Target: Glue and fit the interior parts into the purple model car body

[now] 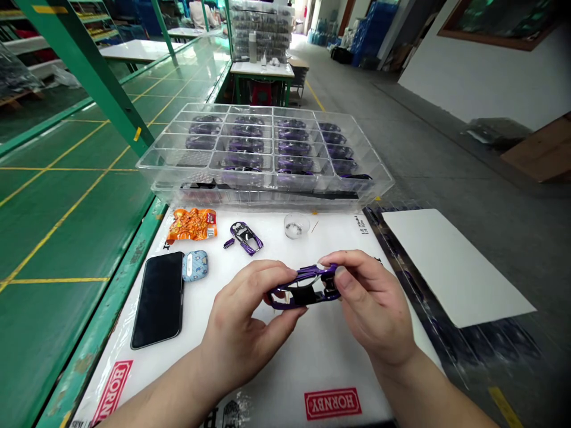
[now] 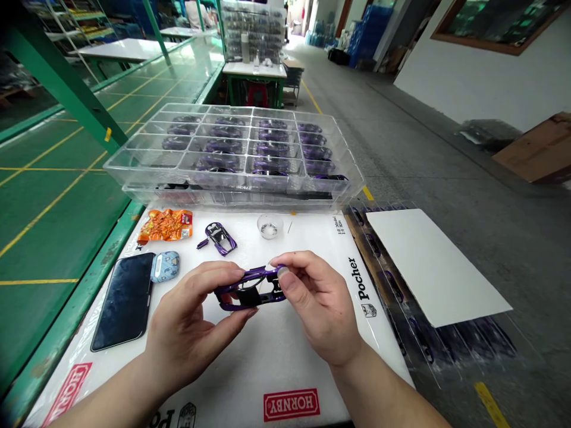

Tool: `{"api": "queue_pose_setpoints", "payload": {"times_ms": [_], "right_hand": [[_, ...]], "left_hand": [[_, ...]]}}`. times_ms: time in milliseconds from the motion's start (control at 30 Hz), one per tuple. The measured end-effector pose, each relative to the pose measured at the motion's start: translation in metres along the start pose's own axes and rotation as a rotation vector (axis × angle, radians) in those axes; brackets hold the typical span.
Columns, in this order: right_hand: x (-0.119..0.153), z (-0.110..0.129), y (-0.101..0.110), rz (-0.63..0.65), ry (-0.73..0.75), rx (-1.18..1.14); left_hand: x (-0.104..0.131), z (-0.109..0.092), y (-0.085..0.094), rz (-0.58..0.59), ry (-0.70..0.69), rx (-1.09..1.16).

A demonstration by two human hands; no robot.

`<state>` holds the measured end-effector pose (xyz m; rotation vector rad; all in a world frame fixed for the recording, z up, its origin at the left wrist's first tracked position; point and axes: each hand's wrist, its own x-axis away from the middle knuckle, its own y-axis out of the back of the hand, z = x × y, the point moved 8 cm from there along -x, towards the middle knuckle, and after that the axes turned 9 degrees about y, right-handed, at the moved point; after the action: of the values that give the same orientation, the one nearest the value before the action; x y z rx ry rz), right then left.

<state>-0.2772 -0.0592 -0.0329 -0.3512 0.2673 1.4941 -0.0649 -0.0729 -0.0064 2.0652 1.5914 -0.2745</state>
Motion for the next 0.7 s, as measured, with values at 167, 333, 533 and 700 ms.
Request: {"api": "queue_pose_setpoints", "payload": {"times_ms": [167,333,533,700], "right_hand": [[-0.0036,0.0031,-0.0011,0.003,0.042,0.004],[-0.0030,0.0014,-0.0001,-0.011,0.027,0.007],[-0.0018,-0.0006,0.0013,-0.023,0.005,0.029],[0.0013,-0.0045,0.0022,-0.022,-0.038,0.002]], "left_hand": [[0.0005,0.0003,0.0006,-0.022,-0.005,-0.044],[0.0007,-0.0002,-0.0006,-0.006,-0.016,-0.045],[0.0001,0.0017,-0.0011,0.009,0.004,-0.052],[-0.0010,0.0020,0.0000,0.000,0.004,-0.054]]}}
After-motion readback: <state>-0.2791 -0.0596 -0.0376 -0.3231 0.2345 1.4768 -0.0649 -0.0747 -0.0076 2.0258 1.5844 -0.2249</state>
